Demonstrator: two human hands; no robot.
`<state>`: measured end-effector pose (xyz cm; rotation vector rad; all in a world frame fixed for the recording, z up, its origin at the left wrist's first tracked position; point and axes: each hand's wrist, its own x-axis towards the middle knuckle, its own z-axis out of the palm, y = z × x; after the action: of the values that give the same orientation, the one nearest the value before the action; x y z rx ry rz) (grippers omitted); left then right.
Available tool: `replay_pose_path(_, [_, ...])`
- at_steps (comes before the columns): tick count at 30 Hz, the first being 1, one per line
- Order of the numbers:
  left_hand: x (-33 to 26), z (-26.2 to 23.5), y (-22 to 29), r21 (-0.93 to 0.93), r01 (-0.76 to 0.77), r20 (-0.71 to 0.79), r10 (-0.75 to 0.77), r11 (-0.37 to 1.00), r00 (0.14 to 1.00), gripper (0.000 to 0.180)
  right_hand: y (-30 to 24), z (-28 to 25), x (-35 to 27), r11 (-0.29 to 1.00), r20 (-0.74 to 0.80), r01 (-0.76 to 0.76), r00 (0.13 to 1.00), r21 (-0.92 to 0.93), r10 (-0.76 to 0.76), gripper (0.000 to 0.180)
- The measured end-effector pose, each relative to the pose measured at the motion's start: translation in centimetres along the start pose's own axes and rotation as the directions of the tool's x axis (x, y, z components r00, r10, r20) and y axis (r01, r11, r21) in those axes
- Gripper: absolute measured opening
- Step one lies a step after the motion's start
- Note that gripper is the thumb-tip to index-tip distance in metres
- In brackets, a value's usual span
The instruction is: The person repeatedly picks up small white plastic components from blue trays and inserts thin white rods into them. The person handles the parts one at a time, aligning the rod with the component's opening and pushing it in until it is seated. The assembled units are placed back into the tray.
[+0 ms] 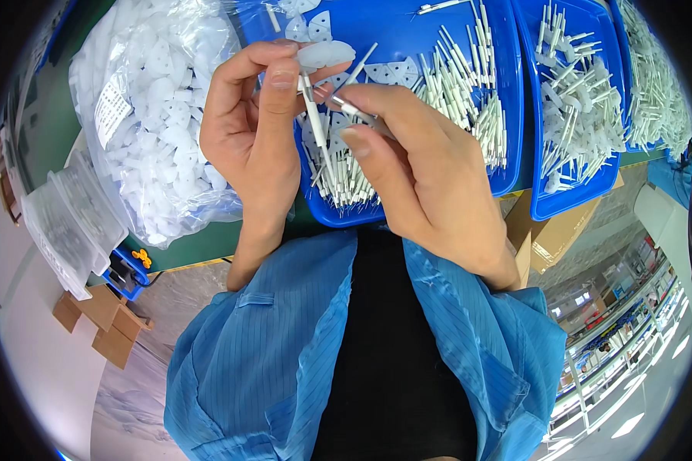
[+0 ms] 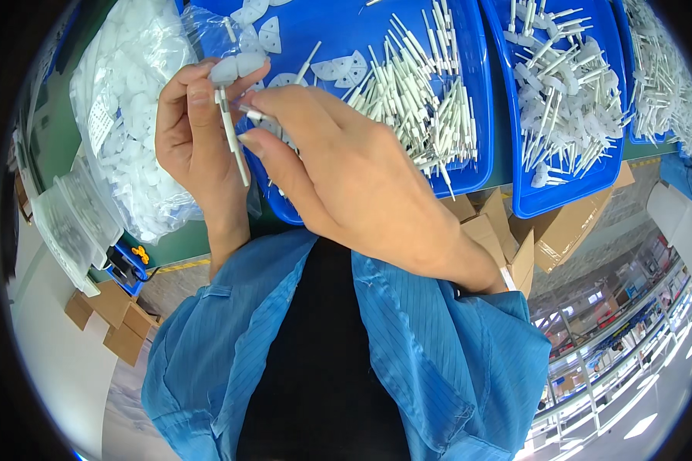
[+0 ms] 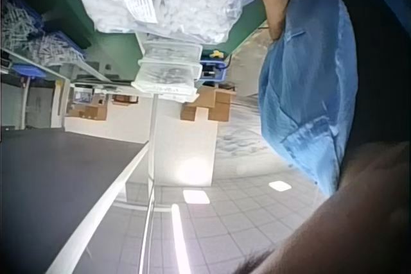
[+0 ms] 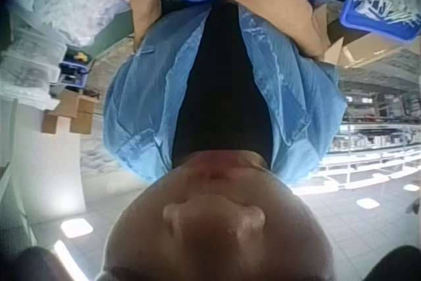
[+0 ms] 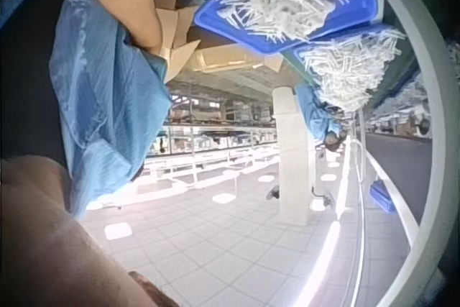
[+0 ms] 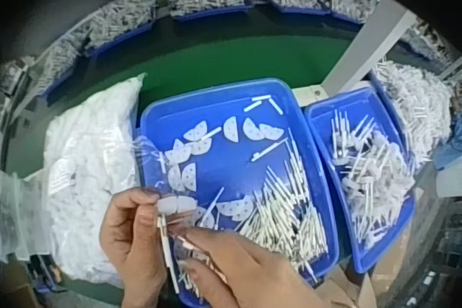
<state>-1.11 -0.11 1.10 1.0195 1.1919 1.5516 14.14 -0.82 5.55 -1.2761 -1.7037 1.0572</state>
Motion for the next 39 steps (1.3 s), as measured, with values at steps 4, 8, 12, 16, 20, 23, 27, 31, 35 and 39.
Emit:
replay_pose_path(4, [0.0, 0.2, 0.1, 0.084, -0.059, 0.029, 0.057, 0.995, 0.998, 0.021, 0.7, 0.7, -0.3, 0.996, -0.080, 0.045, 0.995, -0.075, -0.051, 0.015])
replay_pose_path(8, [-0.3, 0.1, 0.2, 0.097, -0.088, 0.064, 0.081, 0.991, 0.995, 0.018, 0.5, 0.5, -0.4, 0.978, -0.085, 0.076, 0.992, -0.192, -0.094, 0.011])
replay_pose_path(12, [-0.4, 0.1, 0.2, 0.102, -0.130, 0.110, 0.119, 0.986, 0.987, 0.015, 0.6, 0.5, -0.5, 0.963, -0.098, 0.095, 0.988, -0.253, -0.123, 0.010])
replay_pose_path(16, [-0.2, 0.1, -0.2, 0.009, -0.190, 0.130, 0.188, 0.982, 0.974, 0.019, -0.3, 0.0, -0.4, 0.981, -0.082, 0.027, 0.996, -0.193, -0.044, 0.009])
replay_pose_path(20, [-0.2, 0.1, -0.1, -0.149, -0.136, 0.097, 0.151, 0.979, 0.984, 0.018, -0.5, 0.1, -0.5, 0.977, -0.107, 0.066, 0.990, -0.203, -0.089, 0.008])
replay_pose_path(23, [-0.2, -0.3, -0.2, -0.093, -0.168, 0.177, 0.183, 0.981, 0.967, 0.019, -0.5, 0.0, -0.6, 0.971, -0.077, 0.057, 0.994, -0.231, -0.077, 0.008])
replay_pose_path(27, [0.0, -0.6, -0.8, -0.240, -0.152, 0.206, 0.203, 0.959, 0.957, 0.024, -0.4, 0.3, -0.4, 0.993, -0.104, 0.065, 0.992, -0.095, -0.074, 0.012])
replay_pose_path(31, [-0.6, -0.7, -0.5, -0.321, 0.091, 0.204, -0.025, 0.943, 0.979, 0.032, -0.2, 0.6, -0.1, 0.994, -0.086, 0.105, 0.991, 0.026, -0.102, 0.013])
replay_pose_path(35, [-0.3, 0.1, -0.7, -0.533, 0.009, 0.138, 0.076, 0.846, 0.988, 0.029, -0.3, 0.4, -0.3, 0.996, 0.007, -0.008, 1.000, 0.093, 0.008, 0.011])
replay_pose_path(39, [0.3, -0.8, -1.3, -0.389, -0.151, 0.143, 0.222, 0.909, 0.965, 0.035, -0.1, 0.6, -0.2, 0.998, 0.008, -0.003, 1.000, 0.062, 0.002, 0.010])
